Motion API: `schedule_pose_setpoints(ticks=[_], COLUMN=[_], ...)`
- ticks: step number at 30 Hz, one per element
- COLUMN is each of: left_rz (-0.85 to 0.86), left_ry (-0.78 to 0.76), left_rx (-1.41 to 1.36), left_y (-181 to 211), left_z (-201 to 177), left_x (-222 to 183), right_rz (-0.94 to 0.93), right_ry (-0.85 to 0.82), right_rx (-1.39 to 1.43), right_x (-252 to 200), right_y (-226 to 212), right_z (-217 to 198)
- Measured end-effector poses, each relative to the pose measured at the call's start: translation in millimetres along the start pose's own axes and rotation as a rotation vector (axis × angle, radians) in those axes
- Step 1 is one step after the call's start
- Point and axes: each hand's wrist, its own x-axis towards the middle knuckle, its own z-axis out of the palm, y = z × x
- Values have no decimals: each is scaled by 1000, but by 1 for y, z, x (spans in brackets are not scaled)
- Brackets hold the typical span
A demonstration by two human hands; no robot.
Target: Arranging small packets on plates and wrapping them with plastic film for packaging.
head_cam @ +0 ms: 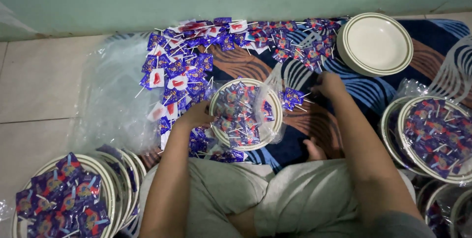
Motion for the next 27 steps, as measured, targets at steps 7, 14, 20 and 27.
schedule_pose_setpoints(ticks=[7,14,20,27], left_rz=[-18,-24,3,-14], left_ry=[-11,-12,8,12], left_rx=[9,2,12,31], left_y=[4,2,-7,6], left_z=[1,-1,-1,-1], left_x=[-5,0,10,-3], right_rz=[-85,-228,-167,-151], right_ry=[-80,-431,-563,-564], right_rx=[257,399,525,544], right_x=[-63,-88,-90,-115], right_y=[-34,-103,-140,-164], right_z=[-109,-69,4,-8])
